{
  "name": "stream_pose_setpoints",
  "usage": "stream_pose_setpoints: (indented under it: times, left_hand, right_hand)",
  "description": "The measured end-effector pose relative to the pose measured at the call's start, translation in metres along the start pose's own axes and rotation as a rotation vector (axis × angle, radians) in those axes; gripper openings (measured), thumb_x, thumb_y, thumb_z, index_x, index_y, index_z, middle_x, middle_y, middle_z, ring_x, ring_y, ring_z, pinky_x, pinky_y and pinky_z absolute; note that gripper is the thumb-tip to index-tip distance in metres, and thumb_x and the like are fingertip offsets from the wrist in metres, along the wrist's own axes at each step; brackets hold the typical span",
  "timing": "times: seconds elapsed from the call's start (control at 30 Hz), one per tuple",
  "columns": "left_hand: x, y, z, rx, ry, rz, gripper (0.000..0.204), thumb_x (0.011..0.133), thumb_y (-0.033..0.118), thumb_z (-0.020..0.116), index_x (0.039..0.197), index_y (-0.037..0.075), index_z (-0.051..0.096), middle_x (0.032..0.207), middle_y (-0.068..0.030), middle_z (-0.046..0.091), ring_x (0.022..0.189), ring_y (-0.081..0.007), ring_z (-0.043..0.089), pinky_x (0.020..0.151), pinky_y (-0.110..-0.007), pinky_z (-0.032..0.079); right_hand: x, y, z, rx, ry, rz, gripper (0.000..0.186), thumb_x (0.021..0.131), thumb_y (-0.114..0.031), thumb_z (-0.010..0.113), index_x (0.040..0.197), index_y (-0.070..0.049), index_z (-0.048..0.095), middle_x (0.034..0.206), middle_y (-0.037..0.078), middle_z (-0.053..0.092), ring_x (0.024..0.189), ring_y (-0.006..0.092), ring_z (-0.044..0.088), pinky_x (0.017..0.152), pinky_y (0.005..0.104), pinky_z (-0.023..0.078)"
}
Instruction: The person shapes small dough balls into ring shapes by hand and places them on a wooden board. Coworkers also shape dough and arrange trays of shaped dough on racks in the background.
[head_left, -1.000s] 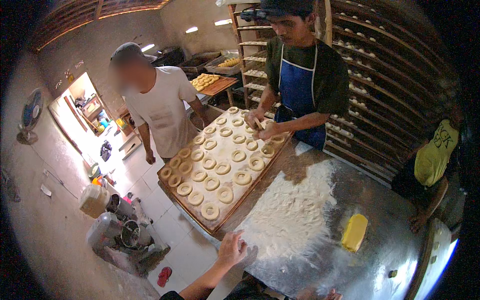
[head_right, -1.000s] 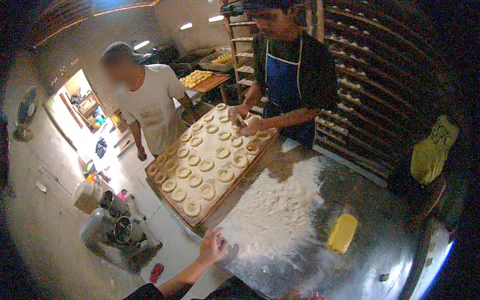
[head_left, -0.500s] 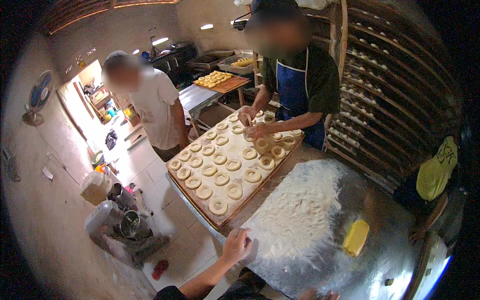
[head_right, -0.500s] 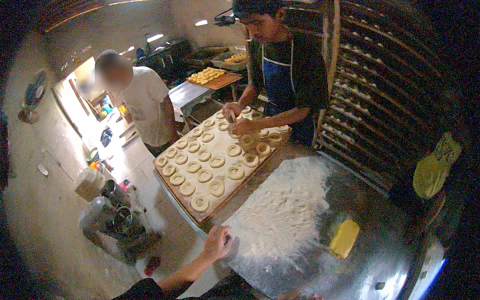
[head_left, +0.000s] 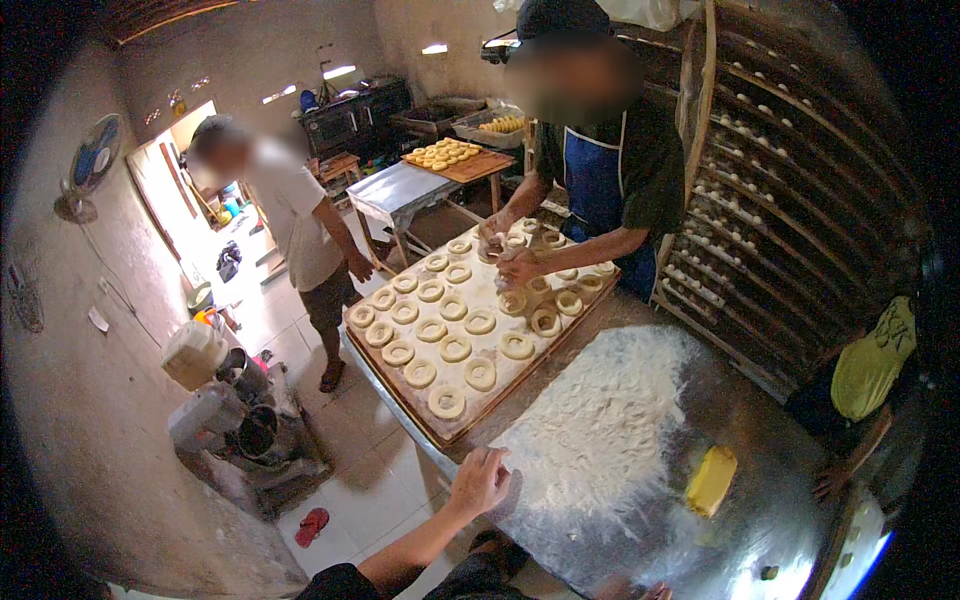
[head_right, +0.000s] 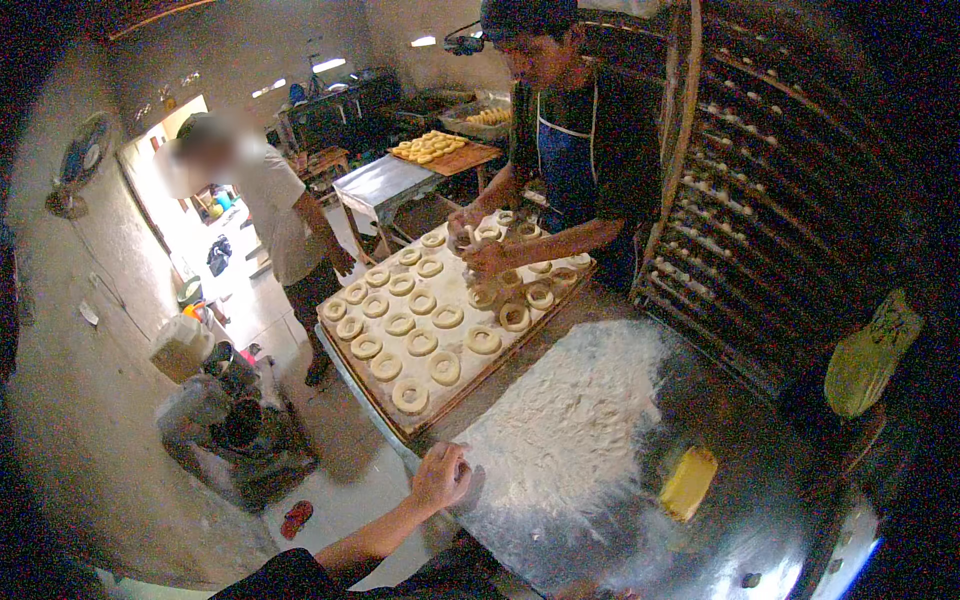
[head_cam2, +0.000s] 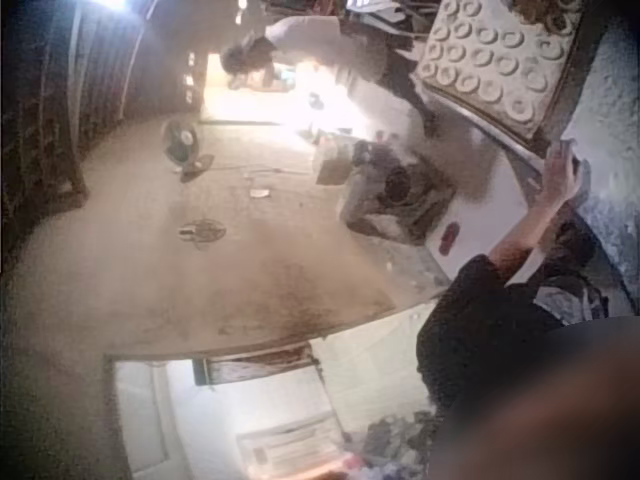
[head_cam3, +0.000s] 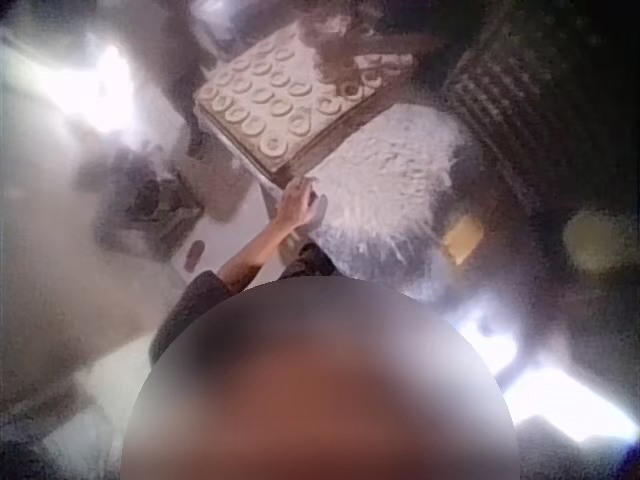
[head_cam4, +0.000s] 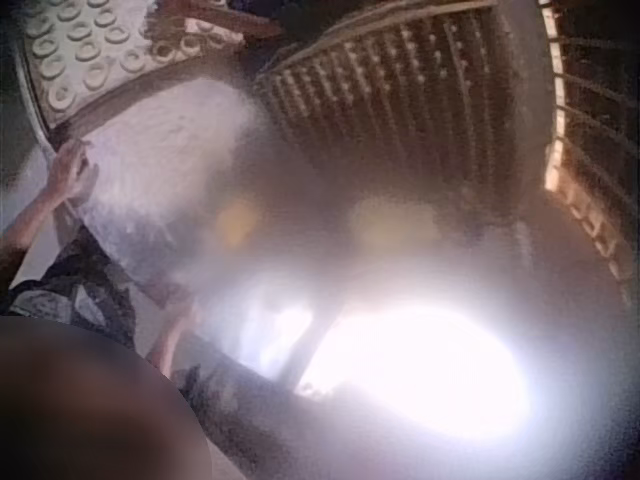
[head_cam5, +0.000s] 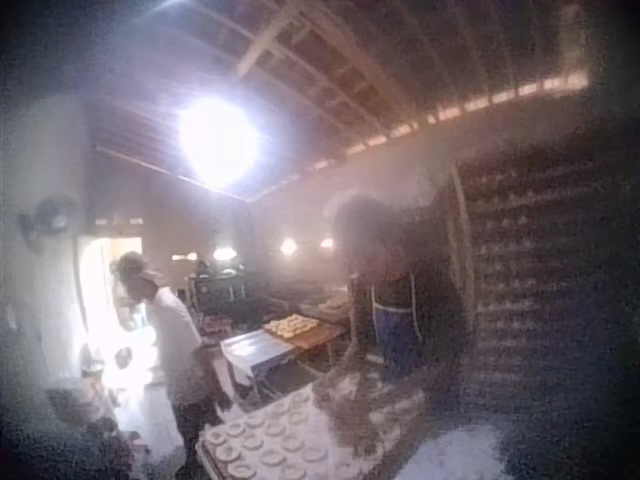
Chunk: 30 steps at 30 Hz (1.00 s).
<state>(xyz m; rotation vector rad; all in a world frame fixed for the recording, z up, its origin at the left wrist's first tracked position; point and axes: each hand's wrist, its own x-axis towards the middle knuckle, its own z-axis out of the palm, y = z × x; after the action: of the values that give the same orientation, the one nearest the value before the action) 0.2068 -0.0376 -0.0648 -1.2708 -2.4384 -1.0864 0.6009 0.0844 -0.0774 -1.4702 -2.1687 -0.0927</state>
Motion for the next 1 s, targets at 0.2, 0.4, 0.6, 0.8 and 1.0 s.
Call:
stream_pose_setpoints:
  times: [0.2, 0.4, 0.6, 0.8, 1.0]
  left_hand:
    - [0.0, 0.002, -0.004, 0.024, -0.085, -0.05, 0.036, 0.075, 0.01, 0.068, 0.108, 0.009, 0.055, 0.088, -0.0135, 0.058, 0.085, -0.0327, 0.058, 0.074, -0.044, 0.047]
    - [-0.001, -0.001, -0.002, -0.009, -0.055, 0.001, 0.037, 0.075, 0.009, 0.069, 0.109, 0.008, 0.054, 0.089, -0.0139, 0.058, 0.086, -0.0328, 0.058, 0.076, -0.045, 0.047]
    - [-0.004, -0.003, 0.0, -0.036, -0.118, -0.096, 0.036, 0.076, 0.011, 0.07, 0.108, 0.008, 0.054, 0.093, -0.0141, 0.057, 0.09, -0.0339, 0.057, 0.079, -0.045, 0.047]
    - [-0.006, 0.001, 0.001, 0.034, 0.022, -0.037, 0.036, 0.077, 0.015, 0.071, 0.108, 0.01, 0.054, 0.098, -0.0143, 0.056, 0.093, -0.0341, 0.058, 0.079, -0.045, 0.049]
    - [-0.016, -0.012, 0.004, -0.264, 0.018, -0.13, 0.036, 0.074, 0.002, 0.068, 0.107, 0.009, 0.056, 0.097, -0.0137, 0.055, 0.093, -0.0339, 0.058, 0.078, -0.043, 0.049]
  right_hand:
    - [-0.002, 0.011, 0.014, -0.149, -0.039, 0.064, 0.017, 0.081, -0.026, 0.064, 0.079, -0.01, 0.063, 0.068, 0.015, 0.062, 0.061, 0.0383, 0.059, 0.056, 0.0498, 0.044]
    - [0.003, -0.005, -0.005, -0.087, -0.024, 0.015, 0.019, 0.083, -0.028, 0.063, 0.081, -0.009, 0.064, 0.071, 0.016, 0.063, 0.063, 0.0377, 0.06, 0.056, 0.0486, 0.046]
    - [0.004, 0.0, 0.0, -0.095, -0.044, 0.063, 0.02, 0.083, -0.027, 0.062, 0.088, -0.008, 0.067, 0.076, 0.017, 0.065, 0.069, 0.0384, 0.062, 0.06, 0.048, 0.048]
    - [-0.001, 0.021, 0.021, -0.099, -0.015, -0.001, 0.016, 0.084, -0.023, 0.061, 0.079, -0.008, 0.063, 0.072, 0.017, 0.062, 0.065, 0.0359, 0.06, 0.057, 0.0447, 0.046]
    - [0.01, 0.012, 0.023, 0.195, 0.065, 0.059, 0.013, 0.085, -0.018, 0.058, 0.081, -0.007, 0.063, 0.072, 0.017, 0.061, 0.065, 0.0363, 0.059, 0.058, 0.044, 0.045]
